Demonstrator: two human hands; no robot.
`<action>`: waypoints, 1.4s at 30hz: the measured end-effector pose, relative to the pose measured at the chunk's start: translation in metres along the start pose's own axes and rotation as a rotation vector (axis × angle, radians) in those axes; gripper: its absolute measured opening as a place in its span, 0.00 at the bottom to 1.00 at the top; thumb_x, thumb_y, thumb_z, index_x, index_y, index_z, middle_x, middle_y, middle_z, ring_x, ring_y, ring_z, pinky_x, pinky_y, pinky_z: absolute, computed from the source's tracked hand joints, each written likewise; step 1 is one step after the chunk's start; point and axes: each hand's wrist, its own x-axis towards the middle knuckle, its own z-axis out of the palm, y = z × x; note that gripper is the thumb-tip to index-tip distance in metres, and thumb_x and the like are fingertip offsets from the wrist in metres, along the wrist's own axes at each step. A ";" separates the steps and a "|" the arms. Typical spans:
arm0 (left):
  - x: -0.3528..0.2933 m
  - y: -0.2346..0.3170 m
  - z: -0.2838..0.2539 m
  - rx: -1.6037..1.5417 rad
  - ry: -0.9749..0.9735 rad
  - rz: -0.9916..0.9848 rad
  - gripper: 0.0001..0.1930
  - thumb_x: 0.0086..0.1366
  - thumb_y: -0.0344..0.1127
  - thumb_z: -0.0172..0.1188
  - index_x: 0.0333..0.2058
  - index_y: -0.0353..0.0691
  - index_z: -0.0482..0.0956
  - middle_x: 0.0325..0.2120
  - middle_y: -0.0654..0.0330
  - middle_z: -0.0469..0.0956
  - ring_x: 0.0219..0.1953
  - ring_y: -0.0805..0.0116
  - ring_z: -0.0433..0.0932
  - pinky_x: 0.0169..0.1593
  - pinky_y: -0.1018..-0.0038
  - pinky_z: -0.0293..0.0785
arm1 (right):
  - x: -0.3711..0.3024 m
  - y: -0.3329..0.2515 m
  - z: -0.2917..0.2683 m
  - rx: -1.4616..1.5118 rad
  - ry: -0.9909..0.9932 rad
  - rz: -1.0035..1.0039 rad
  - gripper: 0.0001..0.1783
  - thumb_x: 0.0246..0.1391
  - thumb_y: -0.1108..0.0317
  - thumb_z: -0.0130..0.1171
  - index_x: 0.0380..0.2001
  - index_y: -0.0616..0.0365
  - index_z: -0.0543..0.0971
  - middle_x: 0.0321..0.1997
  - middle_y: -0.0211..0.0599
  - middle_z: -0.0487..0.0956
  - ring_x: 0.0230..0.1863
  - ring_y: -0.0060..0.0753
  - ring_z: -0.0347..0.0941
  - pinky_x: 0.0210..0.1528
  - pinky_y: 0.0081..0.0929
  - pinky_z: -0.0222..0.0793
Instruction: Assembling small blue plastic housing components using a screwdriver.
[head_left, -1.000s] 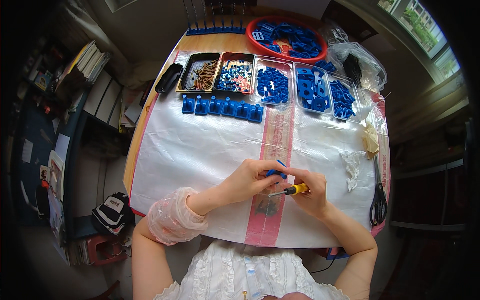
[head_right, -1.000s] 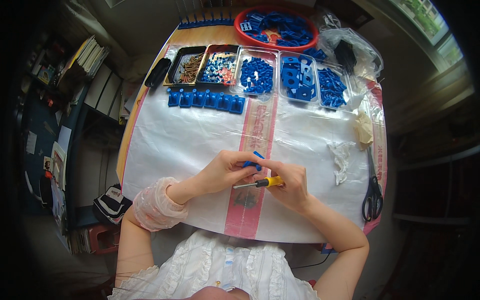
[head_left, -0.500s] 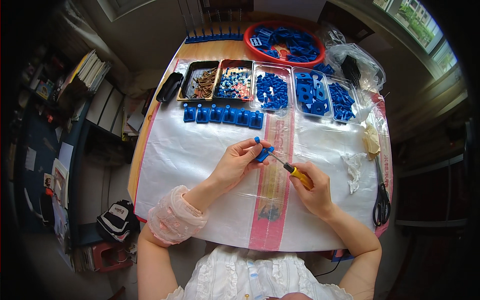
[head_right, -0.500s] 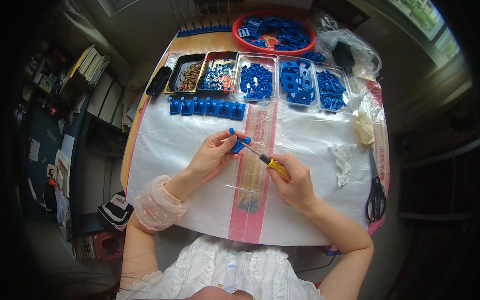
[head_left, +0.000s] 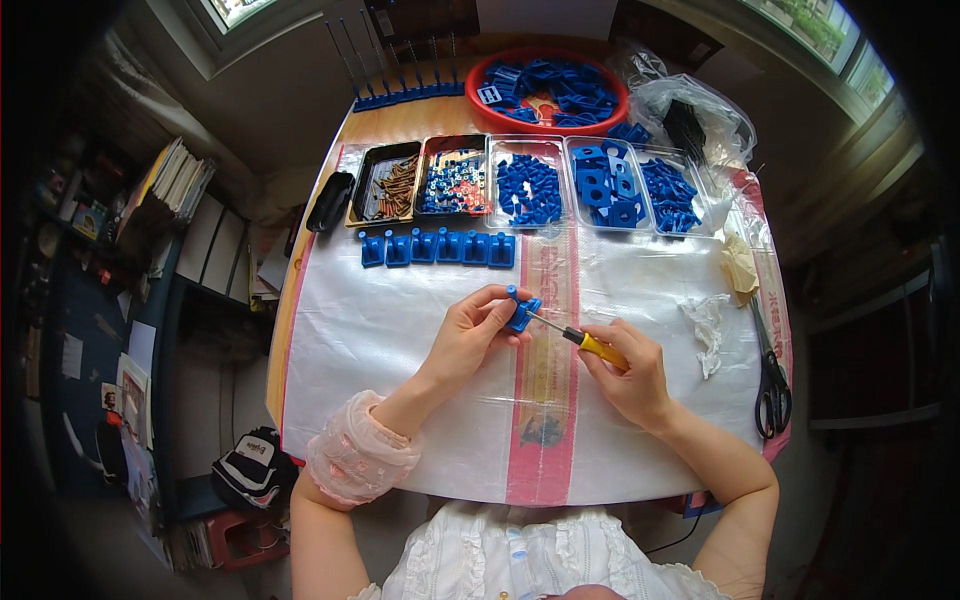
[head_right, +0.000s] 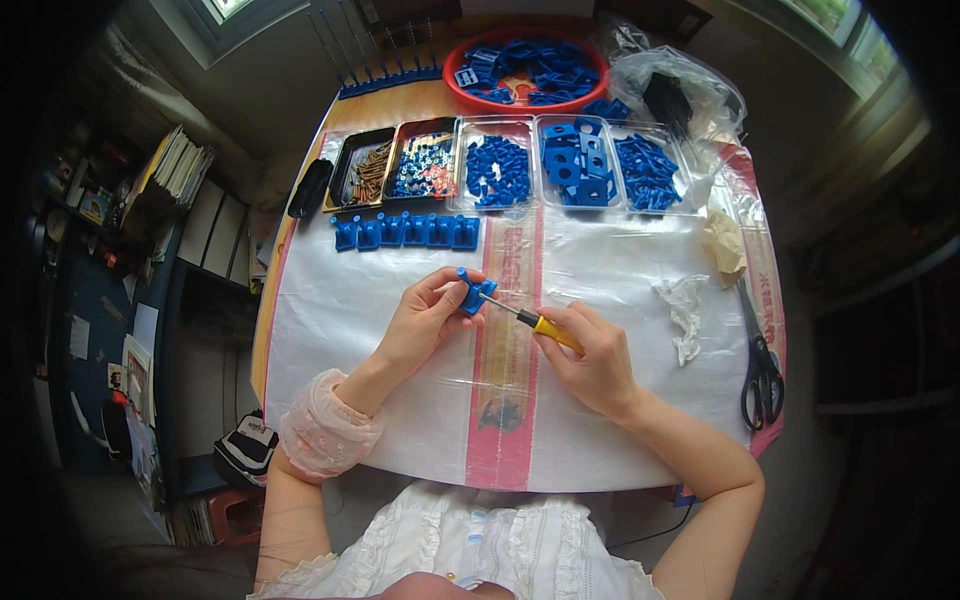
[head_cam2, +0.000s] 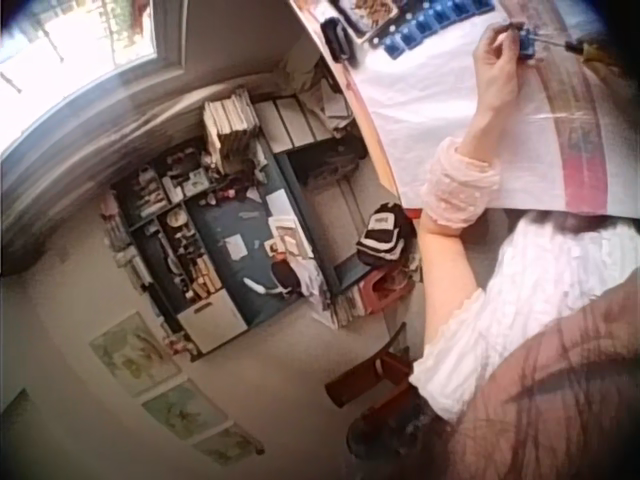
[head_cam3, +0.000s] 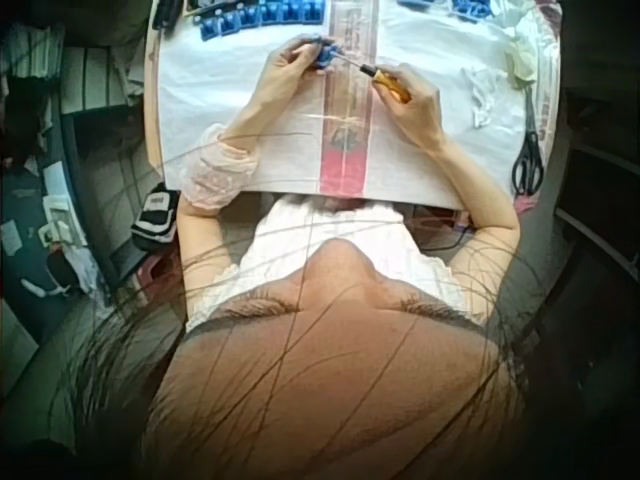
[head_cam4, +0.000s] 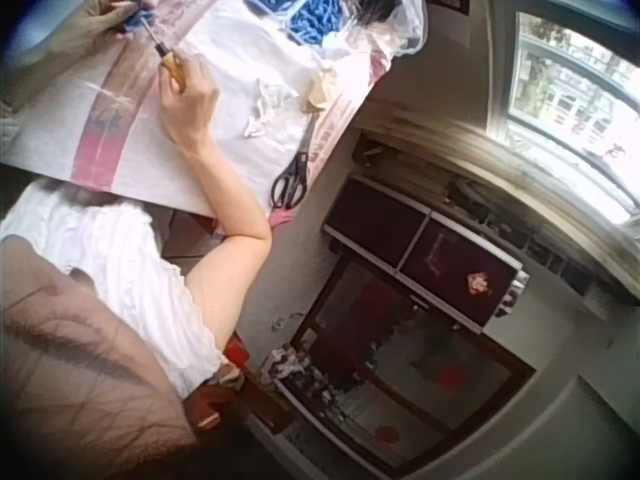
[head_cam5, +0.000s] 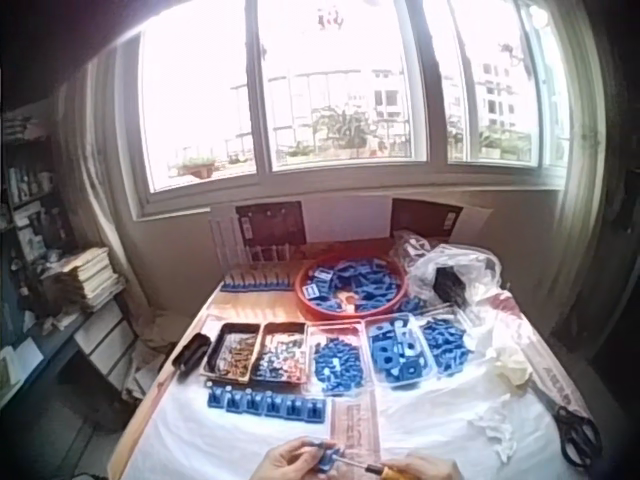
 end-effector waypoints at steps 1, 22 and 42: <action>0.000 0.001 0.000 0.005 0.004 -0.007 0.15 0.76 0.38 0.52 0.55 0.39 0.77 0.42 0.58 0.83 0.37 0.77 0.82 0.44 0.81 0.82 | 0.000 0.001 0.000 -0.005 0.009 0.000 0.17 0.49 0.78 0.70 0.44 0.61 0.81 0.31 0.41 0.79 0.28 0.39 0.79 0.29 0.31 0.73; 0.000 0.009 0.004 0.130 -0.020 0.014 0.12 0.75 0.34 0.55 0.51 0.36 0.77 0.37 0.53 0.85 0.35 0.72 0.85 0.40 0.80 0.83 | 0.002 0.005 -0.007 -0.287 0.109 -0.311 0.17 0.47 0.77 0.70 0.42 0.59 0.82 0.26 0.33 0.77 0.21 0.31 0.74 0.20 0.29 0.66; -0.001 0.013 0.001 0.146 -0.091 -0.069 0.09 0.74 0.29 0.55 0.48 0.32 0.77 0.36 0.54 0.84 0.33 0.73 0.85 0.40 0.81 0.85 | -0.003 -0.003 -0.009 0.105 -0.025 0.030 0.11 0.50 0.80 0.70 0.37 0.66 0.81 0.27 0.42 0.79 0.25 0.33 0.77 0.26 0.26 0.68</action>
